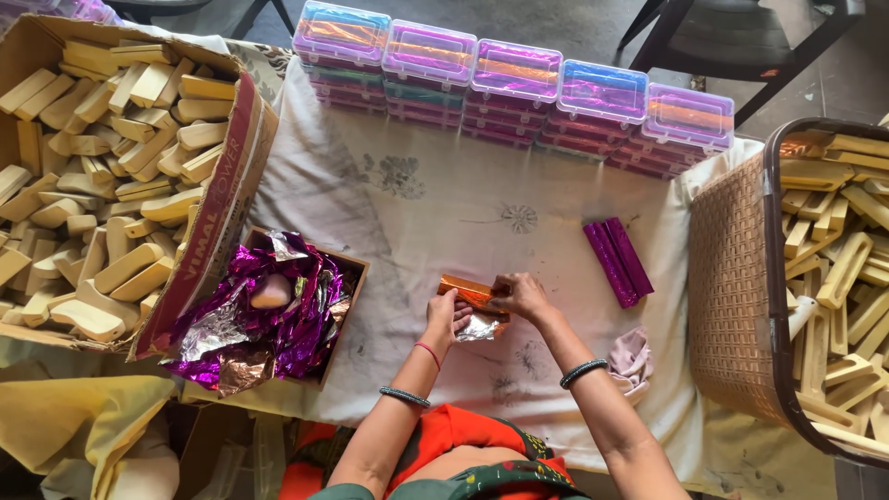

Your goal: The person wraps a wooden block in shiny foil paper and places it on the floor. They then wipe a clear plastic container with a cloth and place the wrapped block inside.

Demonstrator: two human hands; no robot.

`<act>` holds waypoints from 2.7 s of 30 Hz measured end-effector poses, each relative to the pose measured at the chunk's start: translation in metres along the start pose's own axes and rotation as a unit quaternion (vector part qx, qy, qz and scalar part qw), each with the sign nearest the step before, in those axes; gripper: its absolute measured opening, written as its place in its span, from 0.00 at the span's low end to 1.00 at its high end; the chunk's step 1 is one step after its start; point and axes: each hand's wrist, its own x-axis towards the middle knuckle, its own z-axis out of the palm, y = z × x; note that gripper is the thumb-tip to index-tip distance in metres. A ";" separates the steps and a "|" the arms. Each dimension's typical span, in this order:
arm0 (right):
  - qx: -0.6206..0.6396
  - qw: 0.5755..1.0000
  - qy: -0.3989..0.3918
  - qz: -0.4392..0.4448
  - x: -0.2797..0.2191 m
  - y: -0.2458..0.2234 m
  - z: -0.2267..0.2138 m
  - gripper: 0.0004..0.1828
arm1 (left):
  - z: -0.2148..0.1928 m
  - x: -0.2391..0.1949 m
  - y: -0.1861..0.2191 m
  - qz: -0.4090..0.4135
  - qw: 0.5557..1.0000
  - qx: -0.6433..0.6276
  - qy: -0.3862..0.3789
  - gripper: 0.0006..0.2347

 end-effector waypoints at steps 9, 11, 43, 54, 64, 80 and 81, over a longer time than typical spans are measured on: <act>-0.025 0.999 0.010 -0.036 0.007 0.017 0.009 0.20 | -0.008 0.026 -0.018 -0.041 0.978 -0.202 -0.034 0.34; -0.028 0.998 0.027 -0.050 0.005 0.020 0.014 0.20 | -0.009 0.019 -0.005 -0.055 0.976 -0.206 -0.040 0.37; -0.170 0.937 0.206 -0.225 -0.036 0.015 0.050 0.17 | -0.029 -0.068 0.117 0.313 0.784 0.491 0.216 0.15; -0.218 0.913 0.246 -0.241 -0.045 0.009 0.055 0.19 | 0.012 -0.074 0.062 0.547 0.421 0.721 -0.068 0.17; 0.108 0.990 0.072 -0.056 -0.015 0.036 0.043 0.17 | 0.005 -0.086 0.062 0.560 0.418 0.712 -0.068 0.12; -0.040 0.994 0.061 -0.085 -0.045 0.012 0.044 0.23 | -0.019 -0.132 0.034 0.667 0.363 0.650 -0.028 0.11; -0.068 0.990 0.074 -0.103 -0.046 0.010 0.045 0.23 | -0.022 -0.135 0.029 0.677 0.368 0.637 -0.019 0.12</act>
